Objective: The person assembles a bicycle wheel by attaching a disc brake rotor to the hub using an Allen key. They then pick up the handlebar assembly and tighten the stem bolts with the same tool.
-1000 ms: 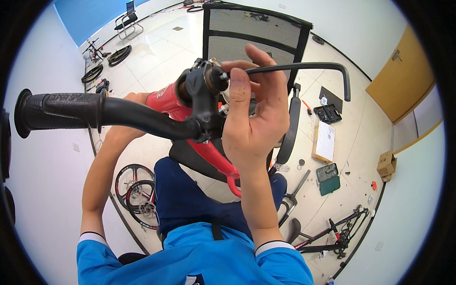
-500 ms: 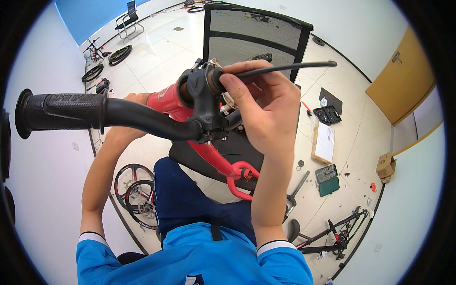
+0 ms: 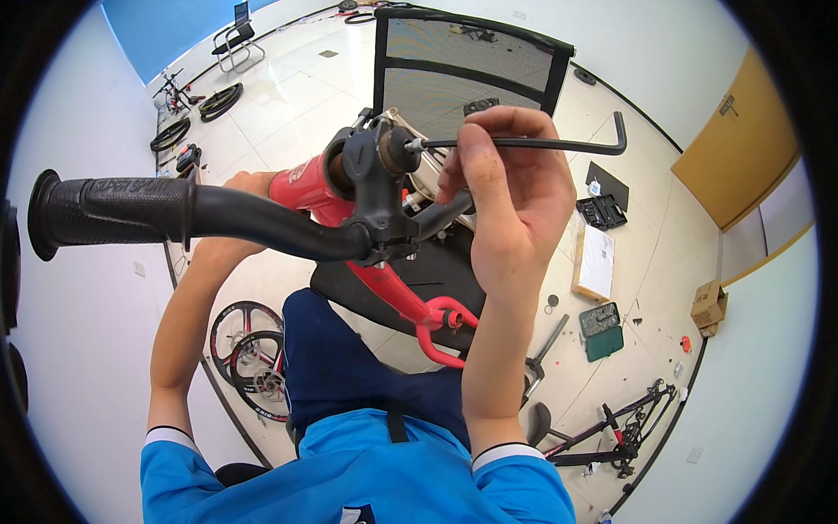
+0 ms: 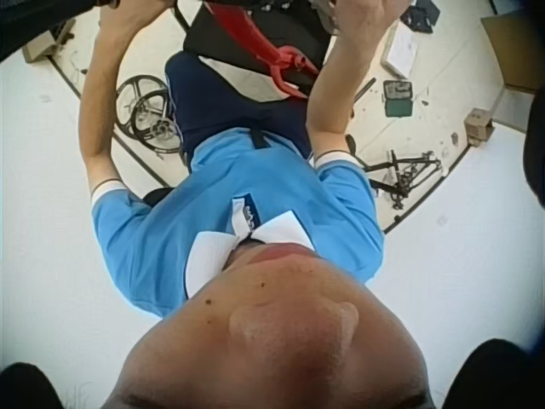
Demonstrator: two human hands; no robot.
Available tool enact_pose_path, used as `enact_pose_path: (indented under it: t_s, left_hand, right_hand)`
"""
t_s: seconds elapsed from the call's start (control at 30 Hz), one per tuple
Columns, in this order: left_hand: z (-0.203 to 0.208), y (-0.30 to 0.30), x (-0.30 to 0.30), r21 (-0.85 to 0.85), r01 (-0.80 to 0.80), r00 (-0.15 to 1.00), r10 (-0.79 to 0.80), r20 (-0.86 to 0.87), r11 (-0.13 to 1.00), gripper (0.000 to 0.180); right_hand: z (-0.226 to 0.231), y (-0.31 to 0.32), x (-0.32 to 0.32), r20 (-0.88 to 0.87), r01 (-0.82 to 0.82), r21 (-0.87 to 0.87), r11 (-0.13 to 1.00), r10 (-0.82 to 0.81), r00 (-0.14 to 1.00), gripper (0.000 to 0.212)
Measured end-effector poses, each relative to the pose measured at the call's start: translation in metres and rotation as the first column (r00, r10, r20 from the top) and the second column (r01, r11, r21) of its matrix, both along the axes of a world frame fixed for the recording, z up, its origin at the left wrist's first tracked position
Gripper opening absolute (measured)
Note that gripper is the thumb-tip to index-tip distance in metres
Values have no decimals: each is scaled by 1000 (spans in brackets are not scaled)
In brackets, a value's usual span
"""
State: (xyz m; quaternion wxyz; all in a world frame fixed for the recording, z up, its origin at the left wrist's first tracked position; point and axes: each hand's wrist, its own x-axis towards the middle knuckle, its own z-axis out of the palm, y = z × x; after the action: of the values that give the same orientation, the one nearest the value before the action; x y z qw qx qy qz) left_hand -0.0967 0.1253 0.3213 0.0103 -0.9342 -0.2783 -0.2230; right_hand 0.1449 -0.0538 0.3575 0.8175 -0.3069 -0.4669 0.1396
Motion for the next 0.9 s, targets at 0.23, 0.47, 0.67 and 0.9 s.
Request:
enact_pose_path:
  t_s: [0.23, 0.47, 0.67, 0.9]
  left_hand:
    - [-14, 12, -15, -5, -19, 1000, 19, -1, 1000, 26]
    - [18, -24, 4, -177, -219, 975, 206, -86, 959, 20]
    - [11, -49, -8, -156, -238, 971, 238, -19, 959, 18]
    - [-2, -85, -49, -126, -385, 923, 380, -66, 914, 25]
  right_hand:
    - [-11, 1, -11, -161, 149, 79, 986, -135, 978, 20]
    - [-21, -4, -11, -189, 129, 159, 979, -98, 977, 16]
    - [-13, -18, -27, -52, 80, 84, 993, -76, 996, 23]
    - [-12, -38, -56, -12, -44, 44, 998, 44, 999, 25]
